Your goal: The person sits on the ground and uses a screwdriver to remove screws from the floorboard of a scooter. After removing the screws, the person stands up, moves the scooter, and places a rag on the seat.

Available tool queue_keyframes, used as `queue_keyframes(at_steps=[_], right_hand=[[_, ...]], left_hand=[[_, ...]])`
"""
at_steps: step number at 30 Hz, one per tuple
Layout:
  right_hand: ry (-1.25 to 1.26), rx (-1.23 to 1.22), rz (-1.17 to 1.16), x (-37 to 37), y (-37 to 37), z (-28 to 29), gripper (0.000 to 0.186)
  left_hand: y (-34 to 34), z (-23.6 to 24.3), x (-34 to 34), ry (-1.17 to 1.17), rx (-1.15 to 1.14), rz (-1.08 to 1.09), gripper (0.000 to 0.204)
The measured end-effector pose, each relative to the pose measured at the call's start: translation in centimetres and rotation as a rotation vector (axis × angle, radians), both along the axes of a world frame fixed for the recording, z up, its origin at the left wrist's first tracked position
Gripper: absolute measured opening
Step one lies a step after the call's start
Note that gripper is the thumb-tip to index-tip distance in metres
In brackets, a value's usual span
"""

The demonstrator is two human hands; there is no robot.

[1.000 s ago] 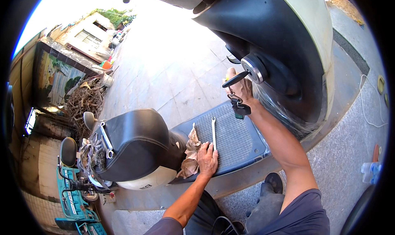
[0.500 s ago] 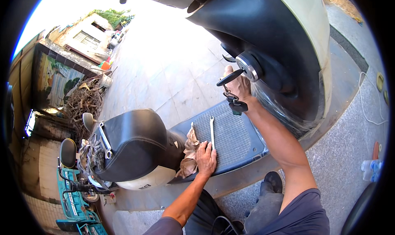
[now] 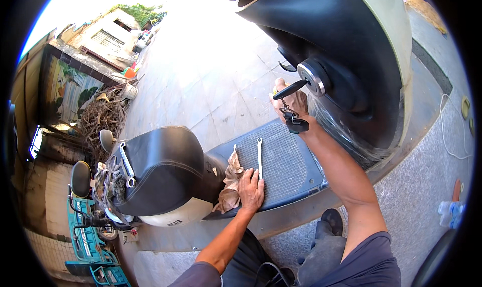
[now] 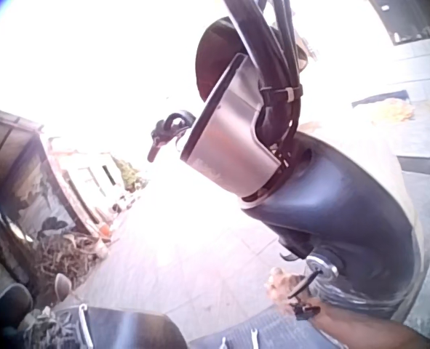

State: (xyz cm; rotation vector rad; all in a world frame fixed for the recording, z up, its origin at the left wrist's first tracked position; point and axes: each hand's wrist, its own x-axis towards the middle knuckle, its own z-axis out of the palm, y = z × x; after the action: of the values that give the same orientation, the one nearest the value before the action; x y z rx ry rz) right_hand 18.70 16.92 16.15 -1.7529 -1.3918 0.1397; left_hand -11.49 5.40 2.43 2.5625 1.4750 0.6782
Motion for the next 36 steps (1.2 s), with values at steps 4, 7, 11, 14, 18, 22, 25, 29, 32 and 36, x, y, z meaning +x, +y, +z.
queue_keyframes(at_steps=[4, 7, 11, 14, 18, 22, 25, 29, 32, 36], right_hand=[[-0.086, 0.017, -0.009, 0.3, 0.5, -0.3, 0.025], [-0.110, 0.010, -0.016, -0.3, 0.6, -0.3, 0.027], [0.004, -0.033, -0.024, -0.1, 0.0, 0.8, 0.026], [0.010, -0.089, -0.065, 0.6, 0.3, 0.3, 0.021], [-0.032, -0.123, -0.055, 0.7, -0.4, 1.2, 0.026], [-0.052, -0.079, -0.031, 1.2, 0.1, 0.1, 0.025], [-0.088, -0.033, -0.045, 1.8, 0.4, -0.2, 0.026], [-0.022, -0.124, -0.010, 2.3, -0.8, 1.2, 0.033], [-0.126, -0.057, 0.006, 2.8, -1.0, 0.4, 0.034], [-0.048, -0.088, -0.122, 1.0, -1.4, 2.6, 0.023]], left_hand=[[0.1, 0.1, 0.0, 0.014, 0.005, 0.001, 0.041], [0.1, 0.0, -0.2, 0.019, 0.003, 0.004, 0.041], [0.1, -0.2, -0.3, 0.022, 0.006, 0.004, 0.041], [0.0, 0.0, -0.1, 0.024, -0.004, 0.003, 0.041], [0.2, -0.1, -0.6, 0.022, -0.002, 0.003, 0.041], [0.2, -0.1, -0.2, 0.019, 0.005, -0.003, 0.042], [0.7, 0.2, -0.5, 0.029, 0.007, -0.008, 0.043], [0.1, -0.5, -0.3, 0.005, -0.032, 0.013, 0.043], [0.2, -0.6, -0.3, 0.007, -0.030, 0.023, 0.042], [0.3, -0.4, -0.7, 0.041, -0.019, 0.030, 0.041]])
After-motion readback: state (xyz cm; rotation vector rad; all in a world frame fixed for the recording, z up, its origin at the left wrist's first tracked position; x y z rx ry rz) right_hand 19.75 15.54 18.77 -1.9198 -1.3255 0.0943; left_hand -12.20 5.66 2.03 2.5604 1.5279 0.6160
